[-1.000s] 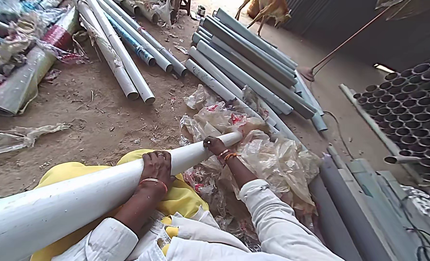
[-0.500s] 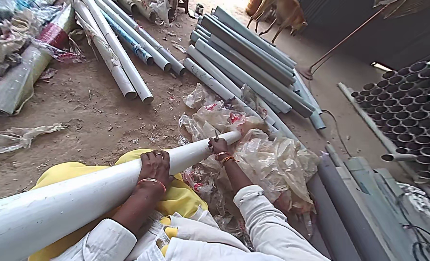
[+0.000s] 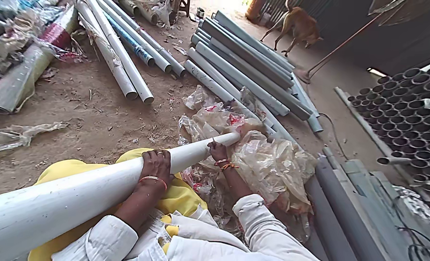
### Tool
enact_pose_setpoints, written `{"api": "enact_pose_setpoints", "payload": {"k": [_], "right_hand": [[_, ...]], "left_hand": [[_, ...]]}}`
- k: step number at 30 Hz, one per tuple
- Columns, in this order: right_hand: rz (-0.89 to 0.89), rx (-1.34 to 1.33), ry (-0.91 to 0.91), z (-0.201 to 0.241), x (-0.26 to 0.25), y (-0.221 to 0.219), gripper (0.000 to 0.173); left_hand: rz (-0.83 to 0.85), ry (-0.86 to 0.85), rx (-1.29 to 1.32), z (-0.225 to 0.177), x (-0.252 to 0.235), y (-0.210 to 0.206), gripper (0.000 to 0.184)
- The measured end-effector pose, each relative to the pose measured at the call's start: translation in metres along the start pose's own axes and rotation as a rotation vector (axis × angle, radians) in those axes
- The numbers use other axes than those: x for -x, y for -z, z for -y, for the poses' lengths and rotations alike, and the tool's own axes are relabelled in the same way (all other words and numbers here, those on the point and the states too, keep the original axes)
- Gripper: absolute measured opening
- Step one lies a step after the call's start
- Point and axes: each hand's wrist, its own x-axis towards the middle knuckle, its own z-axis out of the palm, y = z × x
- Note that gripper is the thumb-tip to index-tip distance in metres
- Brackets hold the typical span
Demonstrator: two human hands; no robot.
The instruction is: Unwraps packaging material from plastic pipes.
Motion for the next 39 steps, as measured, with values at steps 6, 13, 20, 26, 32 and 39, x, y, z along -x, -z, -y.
{"api": "enact_pose_setpoints", "payload": {"k": [6, 13, 20, 26, 32, 39], "right_hand": [[0.037, -0.008, 0.029, 0.002, -0.001, 0.004, 0.024], [0.173, 0.283, 0.063, 0.024, -0.002, 0.009, 0.027], [0.148, 0.284, 0.014, 0.020, -0.002, -0.003, 0.032], [-0.028, -0.032, -0.216, 0.010, -0.001, -0.025, 0.032], [-0.109, -0.377, -0.212, -0.010, -0.011, -0.016, 0.034], [0.013, 0.030, -0.119, 0.019, -0.007, -0.012, 0.029]], "left_hand": [[0.004, -0.008, 0.002, 0.000, 0.000, 0.001, 0.088], [-0.018, -0.014, 0.001, 0.001, 0.001, -0.001, 0.089], [-0.024, -0.030, 0.040, 0.003, -0.001, -0.002, 0.085], [0.026, -0.069, -0.002, 0.004, 0.002, 0.003, 0.083], [0.019, -0.081, -0.013, 0.006, 0.000, 0.001, 0.083], [-0.011, -0.011, 0.040, 0.003, 0.000, 0.000, 0.087]]}}
